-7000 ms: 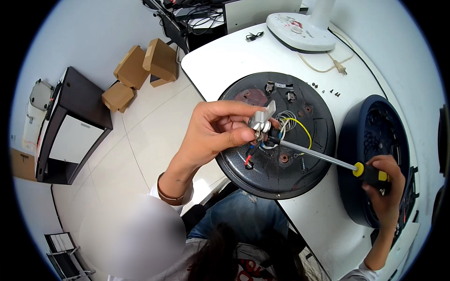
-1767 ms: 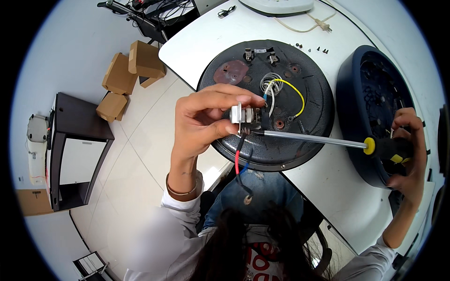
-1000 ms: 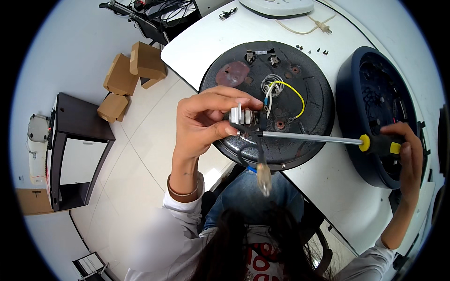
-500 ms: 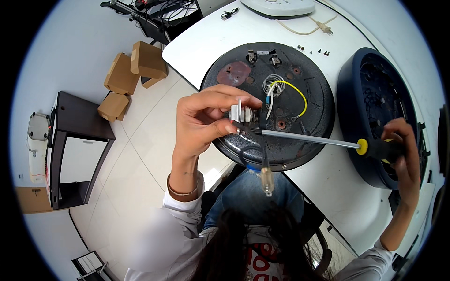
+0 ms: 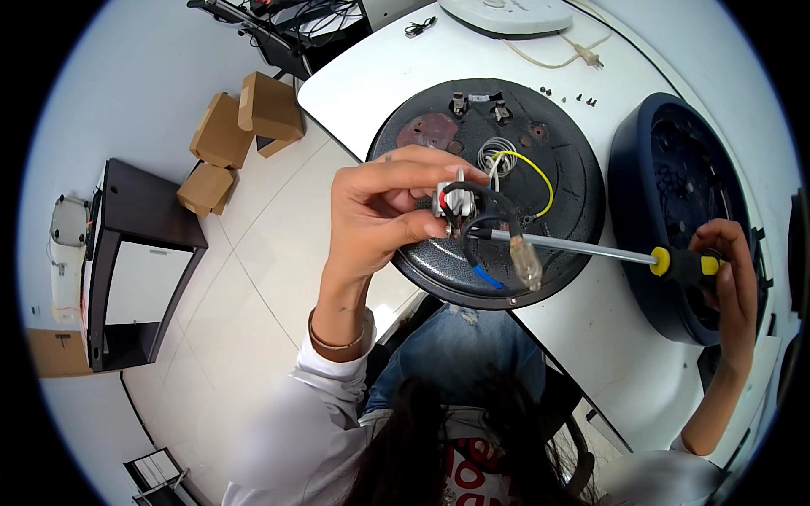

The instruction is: The person connects wires to a small metal component and uses a screwdriver to tighten screws on the terminals. The person then places the component onto a circular base and continues to secure the wiring.

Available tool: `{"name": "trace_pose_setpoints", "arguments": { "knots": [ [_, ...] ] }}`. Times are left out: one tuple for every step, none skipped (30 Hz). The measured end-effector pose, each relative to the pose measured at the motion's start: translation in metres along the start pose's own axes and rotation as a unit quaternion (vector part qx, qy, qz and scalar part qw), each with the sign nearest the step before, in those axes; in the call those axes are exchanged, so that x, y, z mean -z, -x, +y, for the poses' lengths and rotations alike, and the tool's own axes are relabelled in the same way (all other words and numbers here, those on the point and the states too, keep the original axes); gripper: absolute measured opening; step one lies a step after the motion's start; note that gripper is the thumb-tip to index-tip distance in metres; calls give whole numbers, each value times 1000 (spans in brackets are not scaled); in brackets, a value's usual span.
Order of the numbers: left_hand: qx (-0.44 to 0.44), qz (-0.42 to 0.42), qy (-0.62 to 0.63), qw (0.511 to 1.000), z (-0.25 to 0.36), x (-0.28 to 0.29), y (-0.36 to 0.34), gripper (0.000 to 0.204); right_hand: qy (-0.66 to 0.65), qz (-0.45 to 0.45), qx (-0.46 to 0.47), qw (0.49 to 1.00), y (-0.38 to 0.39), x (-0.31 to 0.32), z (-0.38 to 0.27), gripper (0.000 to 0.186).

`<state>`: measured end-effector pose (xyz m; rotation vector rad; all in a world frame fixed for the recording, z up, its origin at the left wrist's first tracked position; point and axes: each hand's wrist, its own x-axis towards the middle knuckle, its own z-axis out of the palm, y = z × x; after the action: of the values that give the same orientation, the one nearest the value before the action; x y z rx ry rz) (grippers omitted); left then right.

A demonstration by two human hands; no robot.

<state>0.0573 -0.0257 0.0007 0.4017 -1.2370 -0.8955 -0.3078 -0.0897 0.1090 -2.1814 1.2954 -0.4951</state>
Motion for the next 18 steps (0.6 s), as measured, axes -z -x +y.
{"name": "trace_pose_setpoints", "arguments": {
  "knots": [
    [9,1,4,1000,0,0,1,43,-9,-8,69,998,-1,-1,0,51],
    [7,2,4,1000,0,1,2,43,-14,-7,128,992,-2,-2,1,52],
    [5,2,4,1000,-1,2,2,42,-25,7,169,985,-3,-3,2,53],
    [4,3,9,1000,-2,2,3,42,-3,11,188,982,-2,-2,2,55],
    [-8,11,31,999,-3,2,4,43,13,27,191,981,-3,-3,3,56],
    [-7,14,35,999,-4,1,4,43,20,23,167,986,-3,0,2,56],
    [-6,18,38,999,-4,1,4,44,27,18,142,989,-2,0,3,57],
    [-7,22,41,999,-3,0,5,44,26,-7,92,995,0,3,1,56],
    [0,20,32,999,-1,-1,5,44,5,-14,53,998,1,3,1,56],
    [27,44,-5,999,1,-2,6,46,-17,-19,14,1000,2,4,0,56],
    [55,69,-43,995,4,-4,7,50,-66,-8,-29,997,4,1,-1,56],
    [84,94,-79,989,7,-6,8,54,-104,3,-60,993,5,-1,-1,56],
    [90,110,-85,986,8,-8,8,57,-130,25,-50,990,5,-5,-1,57],
    [89,122,-87,985,9,-9,8,57,-132,33,-1,991,5,-6,-1,58],
    [86,134,-90,983,10,-10,9,57,-111,54,92,988,5,-12,1,61],
    [82,148,-92,981,9,-11,8,57,-100,55,103,988,4,-12,1,64],
    [92,140,-87,982,9,-10,8,59,-89,56,113,988,3,-12,1,68],
    [63,113,-58,990,7,-10,8,53,-78,57,124,988,3,-10,1,73]
  ]
}}
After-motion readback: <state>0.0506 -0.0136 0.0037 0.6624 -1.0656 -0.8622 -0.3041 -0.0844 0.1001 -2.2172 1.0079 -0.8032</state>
